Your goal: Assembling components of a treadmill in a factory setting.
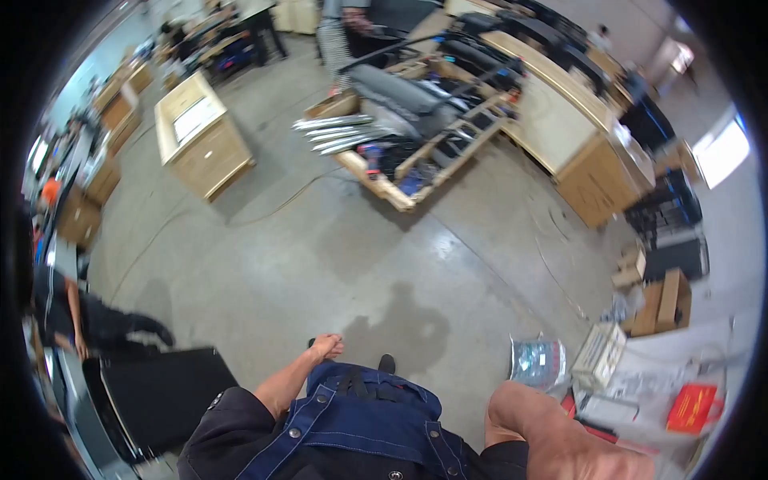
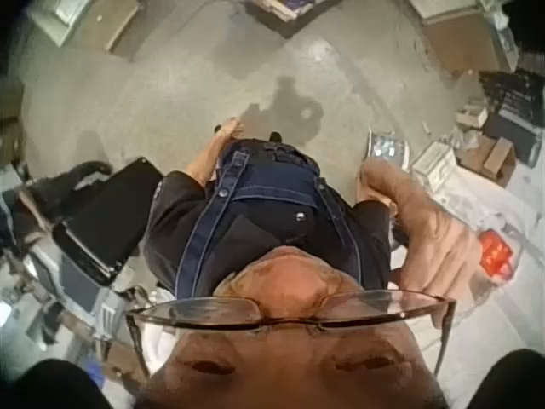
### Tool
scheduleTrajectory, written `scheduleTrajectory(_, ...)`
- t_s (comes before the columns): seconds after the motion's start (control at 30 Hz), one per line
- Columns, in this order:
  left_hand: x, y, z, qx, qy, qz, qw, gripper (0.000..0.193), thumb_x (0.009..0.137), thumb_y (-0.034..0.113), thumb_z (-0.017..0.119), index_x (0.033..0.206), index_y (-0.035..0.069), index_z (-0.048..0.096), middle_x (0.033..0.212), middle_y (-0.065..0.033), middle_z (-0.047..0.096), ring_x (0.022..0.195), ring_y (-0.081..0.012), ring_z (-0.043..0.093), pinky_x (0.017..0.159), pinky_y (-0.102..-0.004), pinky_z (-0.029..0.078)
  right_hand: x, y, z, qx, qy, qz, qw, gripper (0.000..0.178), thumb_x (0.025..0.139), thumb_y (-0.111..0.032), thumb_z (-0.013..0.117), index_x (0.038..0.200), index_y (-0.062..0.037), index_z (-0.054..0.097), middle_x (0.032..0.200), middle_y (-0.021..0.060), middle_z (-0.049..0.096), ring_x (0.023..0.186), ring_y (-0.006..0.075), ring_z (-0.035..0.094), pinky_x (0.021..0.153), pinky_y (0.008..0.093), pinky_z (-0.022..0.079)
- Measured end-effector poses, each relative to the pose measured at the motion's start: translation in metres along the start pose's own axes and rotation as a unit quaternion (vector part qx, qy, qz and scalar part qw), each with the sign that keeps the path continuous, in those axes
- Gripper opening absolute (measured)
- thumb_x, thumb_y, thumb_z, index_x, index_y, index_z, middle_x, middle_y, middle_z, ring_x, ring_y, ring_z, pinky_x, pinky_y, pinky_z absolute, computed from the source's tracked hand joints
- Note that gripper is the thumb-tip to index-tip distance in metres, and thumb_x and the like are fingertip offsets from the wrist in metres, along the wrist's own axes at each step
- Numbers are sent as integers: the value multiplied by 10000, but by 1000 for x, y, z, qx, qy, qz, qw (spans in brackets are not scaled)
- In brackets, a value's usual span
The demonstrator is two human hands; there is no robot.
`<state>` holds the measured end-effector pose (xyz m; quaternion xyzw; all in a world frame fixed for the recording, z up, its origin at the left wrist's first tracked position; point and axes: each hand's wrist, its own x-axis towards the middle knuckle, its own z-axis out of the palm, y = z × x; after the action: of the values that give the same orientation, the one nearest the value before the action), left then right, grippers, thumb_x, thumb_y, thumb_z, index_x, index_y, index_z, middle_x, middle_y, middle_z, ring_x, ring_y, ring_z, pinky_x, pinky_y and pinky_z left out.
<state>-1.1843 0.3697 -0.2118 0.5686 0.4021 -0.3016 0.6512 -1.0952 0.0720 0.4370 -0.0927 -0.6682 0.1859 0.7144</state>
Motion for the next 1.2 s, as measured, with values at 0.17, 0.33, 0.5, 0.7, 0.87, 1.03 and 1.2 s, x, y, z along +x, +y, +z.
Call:
scheduleTrajectory(0.17,52,67,53,50,10,2,999,391,975,328,614,1238,39,601,1061,-162,725,797,-189,700,613,-336,562,-40,-90,-51,-81,66,-62,993,140,892,-19,687,754,-32,670,764,143,695,718,250,723,785,366,624)
scheduleTrajectory(0.33,107,150,105,59,-5,-32,998,353,961,290,619,1228,59,605,1044,-138,724,777,-188,692,593,-327,539,-66,-144,-154,-68,33,-31,997,263,939,-55,658,677,-56,642,674,106,635,568,212,651,790,446,635)
scheduleTrajectory(0.5,180,237,148,75,23,-87,993,296,956,252,611,1195,77,615,1028,-122,721,762,-216,699,625,-367,557,-104,-167,-297,-220,160,-44,961,264,910,-117,662,664,-37,612,646,80,617,557,213,623,791,433,603)
scheduleTrajectory(0.7,258,387,232,-39,-11,-1,999,296,960,270,633,1166,57,625,1013,-127,727,808,-221,710,692,-363,606,-242,-171,-550,-495,545,412,537,240,917,-224,696,916,16,692,718,72,653,645,156,605,680,310,503)
scheduleTrajectory(0.87,241,522,297,-113,-70,47,990,409,984,319,613,1284,44,571,1102,-129,709,926,-215,708,816,-357,587,-403,-123,-727,-457,384,626,502,281,872,-252,713,1017,-12,715,944,169,744,895,239,722,834,384,549)
scheduleTrajectory(1.03,242,538,299,-210,42,53,975,446,982,323,620,1320,36,566,1117,-139,703,934,-230,708,801,-348,579,-439,-62,-917,-529,304,591,528,237,826,-197,710,999,-36,718,979,170,743,913,344,721,823,436,555)
scheduleTrajectory(1.2,199,472,338,-411,303,-28,859,258,978,249,599,1133,43,588,939,-132,688,701,-224,679,570,-293,546,-471,-11,-1089,-656,143,607,425,360,835,-157,683,1181,-74,627,1171,229,663,1039,397,670,883,503,556)
